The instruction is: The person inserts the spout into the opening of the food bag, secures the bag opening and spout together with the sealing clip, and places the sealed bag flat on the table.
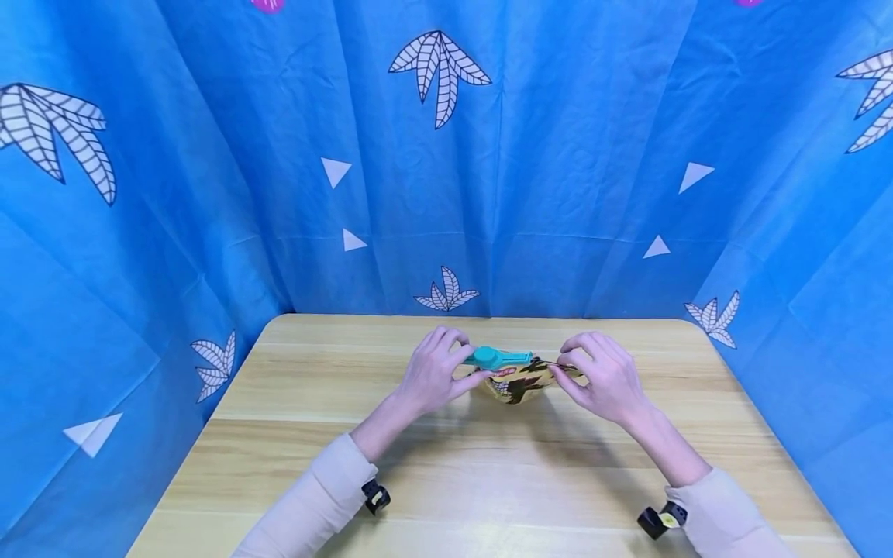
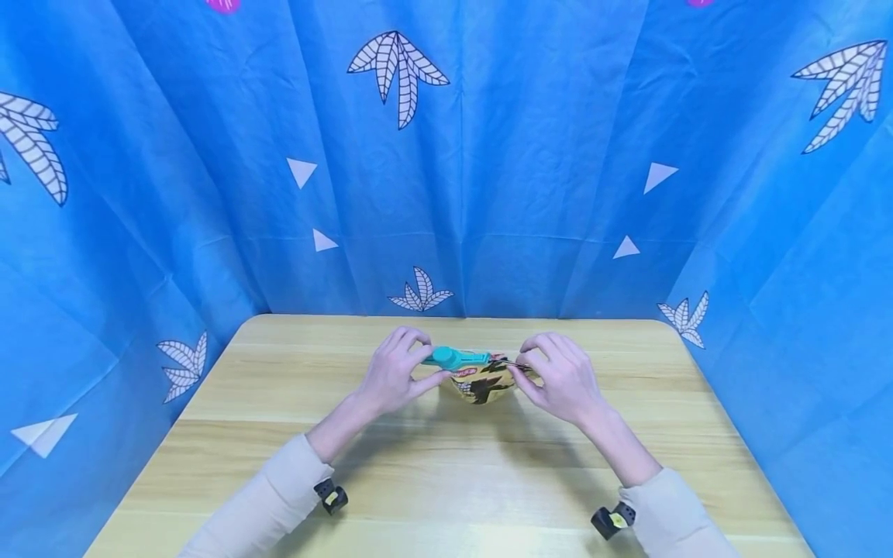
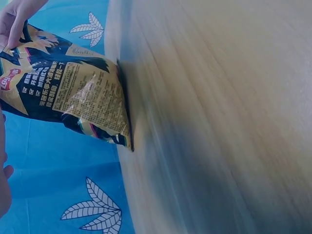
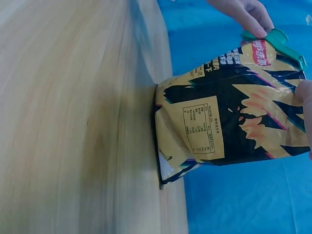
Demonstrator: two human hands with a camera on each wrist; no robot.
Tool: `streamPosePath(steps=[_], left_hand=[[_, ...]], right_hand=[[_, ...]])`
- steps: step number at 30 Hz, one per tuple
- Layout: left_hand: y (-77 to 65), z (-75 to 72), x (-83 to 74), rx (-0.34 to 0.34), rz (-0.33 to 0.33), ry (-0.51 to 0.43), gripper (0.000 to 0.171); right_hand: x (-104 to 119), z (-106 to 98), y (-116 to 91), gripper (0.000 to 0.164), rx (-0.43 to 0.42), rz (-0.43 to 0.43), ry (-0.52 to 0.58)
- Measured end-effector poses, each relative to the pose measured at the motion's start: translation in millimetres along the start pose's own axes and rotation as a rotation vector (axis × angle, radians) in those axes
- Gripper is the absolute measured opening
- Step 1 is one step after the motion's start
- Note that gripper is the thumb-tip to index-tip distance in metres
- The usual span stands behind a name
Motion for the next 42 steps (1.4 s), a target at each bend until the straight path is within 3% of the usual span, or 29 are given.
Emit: streamPosePath(steps=[22,31,42], left_hand=[[7.2,-12.0,3.7,-0.019,-0.017,0.020,0.039],[6.4,-16.0,2.1,-0.001,-0.019,0.028,0.054],[3.9,-23.3,-1.2,-0.032,-0.027,0.031,0.059]], right_hand=[[2,-2,11,0.034,-0.018,-0.003,0.005],[9,-5,14,0.033,-0.036,-0.020,0.021],[17,-8,15,0.033,-0.066,-0.029,0.038]])
Point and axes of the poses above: each hand's wrist, its own y-axis towards the middle knuckle, its own z-axis out of the palm, x = y × z, the point moved 10 cm from there along y, towards the middle knuckle, and after that the axes turned 9 degrees about y, right-handed, at the moved point
